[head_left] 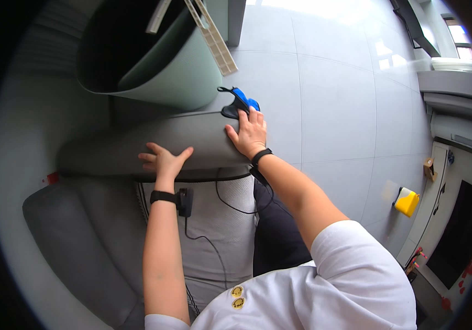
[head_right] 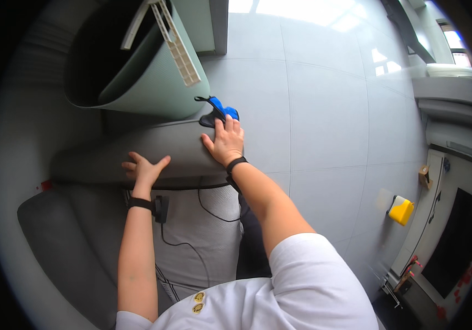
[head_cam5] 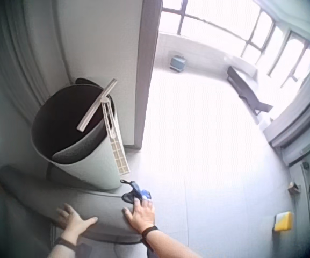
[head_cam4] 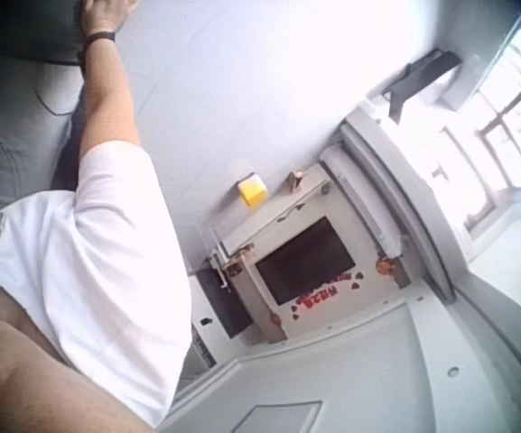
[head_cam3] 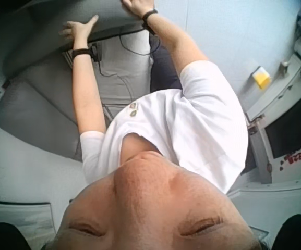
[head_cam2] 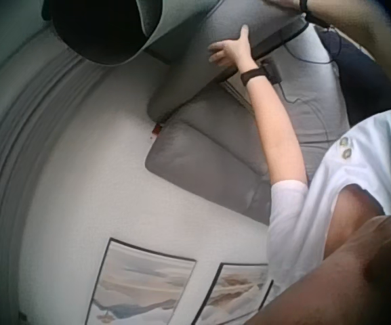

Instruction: The person unboxes bags of washing powder and a bottle of soap, places the bags into a lower cabinet beneath a sink, and puts the soap bottle into an upper cabinet.

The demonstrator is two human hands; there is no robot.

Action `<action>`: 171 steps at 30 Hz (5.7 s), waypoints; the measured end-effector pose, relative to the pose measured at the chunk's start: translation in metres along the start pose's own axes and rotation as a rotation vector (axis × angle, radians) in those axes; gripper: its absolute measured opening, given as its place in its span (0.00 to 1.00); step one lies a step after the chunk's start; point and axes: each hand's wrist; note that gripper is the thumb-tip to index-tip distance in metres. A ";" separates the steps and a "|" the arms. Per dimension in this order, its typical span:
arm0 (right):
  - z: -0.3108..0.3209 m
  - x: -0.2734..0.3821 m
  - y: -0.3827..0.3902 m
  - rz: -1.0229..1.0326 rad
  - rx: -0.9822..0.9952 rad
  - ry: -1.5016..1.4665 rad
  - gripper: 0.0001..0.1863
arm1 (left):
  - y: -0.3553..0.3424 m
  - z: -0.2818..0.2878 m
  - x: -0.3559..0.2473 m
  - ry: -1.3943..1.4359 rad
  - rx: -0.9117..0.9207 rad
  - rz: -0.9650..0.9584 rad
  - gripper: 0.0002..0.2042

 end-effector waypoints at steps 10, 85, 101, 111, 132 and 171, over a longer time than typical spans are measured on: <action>0.004 0.088 -0.024 -0.032 -0.005 -0.182 0.32 | -0.004 0.040 -0.053 -0.092 -0.022 0.185 0.73; -0.033 0.101 0.105 -0.581 0.487 -1.152 0.21 | 0.142 0.256 0.074 -0.017 0.028 0.181 0.66; 0.138 0.180 0.201 -0.627 0.535 -1.188 0.16 | 0.124 0.261 0.045 0.083 0.132 0.222 0.64; -0.004 0.124 0.212 -0.913 0.700 -1.024 0.19 | 0.127 0.264 0.033 0.028 0.043 0.167 0.63; 0.072 0.142 0.209 -0.638 0.561 -0.882 0.14 | 0.125 0.241 0.034 0.030 0.064 0.219 0.60; -0.034 0.031 0.122 -0.001 0.775 -0.205 0.15 | -0.023 0.233 0.005 0.098 0.271 0.129 0.67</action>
Point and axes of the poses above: each hand's wrist, its own y-axis away from the middle knuckle, its own z-axis out of the back of the hand, x = y × z, and after that the axes turned 6 degrees about -z, right-handed
